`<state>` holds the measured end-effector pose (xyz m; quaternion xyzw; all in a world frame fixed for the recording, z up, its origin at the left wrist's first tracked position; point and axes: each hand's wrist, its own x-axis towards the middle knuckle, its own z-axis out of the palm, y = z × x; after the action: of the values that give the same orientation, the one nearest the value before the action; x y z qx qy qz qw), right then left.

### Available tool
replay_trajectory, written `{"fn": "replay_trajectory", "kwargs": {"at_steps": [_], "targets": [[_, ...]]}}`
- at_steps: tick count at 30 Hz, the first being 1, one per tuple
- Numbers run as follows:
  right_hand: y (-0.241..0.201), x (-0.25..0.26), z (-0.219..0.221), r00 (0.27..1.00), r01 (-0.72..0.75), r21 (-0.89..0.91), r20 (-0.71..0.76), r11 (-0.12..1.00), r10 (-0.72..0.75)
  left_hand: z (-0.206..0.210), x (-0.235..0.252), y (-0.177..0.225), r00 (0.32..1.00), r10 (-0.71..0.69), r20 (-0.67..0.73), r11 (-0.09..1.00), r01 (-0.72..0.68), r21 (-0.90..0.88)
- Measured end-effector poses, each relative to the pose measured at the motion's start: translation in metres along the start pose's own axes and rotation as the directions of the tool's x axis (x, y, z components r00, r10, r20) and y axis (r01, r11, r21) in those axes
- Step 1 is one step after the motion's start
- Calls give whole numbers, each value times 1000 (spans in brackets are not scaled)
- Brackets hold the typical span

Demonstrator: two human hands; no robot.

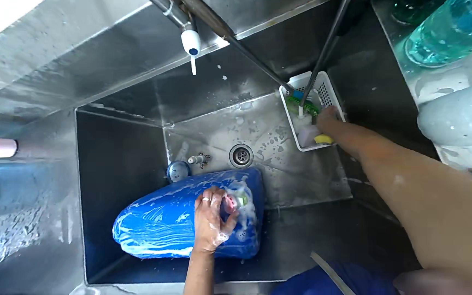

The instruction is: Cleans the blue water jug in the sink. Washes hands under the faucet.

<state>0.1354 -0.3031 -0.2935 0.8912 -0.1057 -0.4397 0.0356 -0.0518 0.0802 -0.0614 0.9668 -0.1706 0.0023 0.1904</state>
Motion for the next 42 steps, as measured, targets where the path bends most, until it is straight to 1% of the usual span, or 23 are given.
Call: {"fn": "replay_trajectory", "kwargs": {"at_steps": [4, 7, 8, 10, 12, 14, 16, 18, 20, 21, 23, 25, 26, 27, 29, 31, 33, 35, 37, 38, 39, 41, 42], "targets": [[16, -21, -33, 991, 18, 70, -136, 997, -8, -4, 0, 2, 998, -8, 62, 999, 10, -35], [20, -82, -78, 988, 7, 178, -153, 984, 20, -13, 11, 9, 984, -83, 159, 995, 92, -49], [19, -113, -94, 986, 54, 199, -165, 978, -20, -17, 15, 10, 971, -115, 208, 991, 127, -47], [18, -161, -105, 957, 210, 85, -224, 974, -186, -22, 20, 10, 933, -183, 311, 979, 203, -31], [16, -208, -110, 908, 365, -14, -214, 931, -359, -20, 19, 9, 905, -228, 359, 972, 232, 33], [14, -261, -102, 810, 544, -7, -259, 839, -526, -15, 18, 10, 907, -239, 347, 970, 236, 52], [-5, -312, -75, 684, 705, 40, -304, 708, -664, -11, 14, 7, 951, -162, 265, 985, 173, -17], [-55, -340, -37, 615, 773, 71, -332, 631, -715, -10, 11, 1, 975, -33, 220, 993, 57, -105], [-98, -343, -8, 680, 720, 89, -287, 688, -675, -9, 9, 0, 975, -17, 222, 993, 41, -106], [-99, -330, 5, 689, 707, 96, -320, 701, -651, -10, 9, 0, 970, -40, 240, 995, 61, -80], [-59, -299, 27, 694, 666, 117, -460, 737, -554, -11, 9, 3, 961, -93, 262, 994, 105, -30], [0, -290, 23, 806, 506, 204, -457, 838, -376, -12, 11, 7, 944, -149, 296, 988, 151, 16], [16, -300, 14, 833, 463, 216, -438, 859, -339, -12, 13, 10, 931, -181, 317, 983, 179, 38], [12, -317, 2, 818, 491, 197, -441, 849, -371, -14, 19, 12, 918, -213, 335, 977, 206, 59], [-42, -348, -7, 710, 655, 85, -407, 751, -574, -13, 21, 12, 908, -240, 344, 971, 223, 89], [-87, -341, -6, 666, 726, 65, -313, 684, -677, -5, 9, 10, 950, -152, 272, 988, 144, 49], [-70, -293, -1, 605, 776, 125, -426, 618, -673, -2, 3, 2, 984, 22, 175, 1000, -22, -4], [-20, -258, 3, 616, 746, 155, -532, 648, -581, -2, 1, 4, 979, -6, 205, 1000, 7, -4], [-2, -273, -19, 644, 718, 112, -480, 687, -596, -5, 8, 11, 960, -113, 256, 994, 111, 20], [-19, -293, -32, 600, 754, 37, -445, 656, -665, -8, 14, 13, 946, -158, 282, 987, 155, 34], [-46, -311, -39, 523, 807, -56, -395, 588, -755, -10, 15, 15, 934, -185, 304, 983, 179, 49], [-97, -321, -59, 486, 846, -124, -221, 519, -846, -9, 13, 17, 936, -190, 297, 982, 186, 44], [-109, -308, -76, 501, 847, -116, -155, 519, -852, -10, 14, 16, 942, -183, 282, 983, 181, 34]]}}
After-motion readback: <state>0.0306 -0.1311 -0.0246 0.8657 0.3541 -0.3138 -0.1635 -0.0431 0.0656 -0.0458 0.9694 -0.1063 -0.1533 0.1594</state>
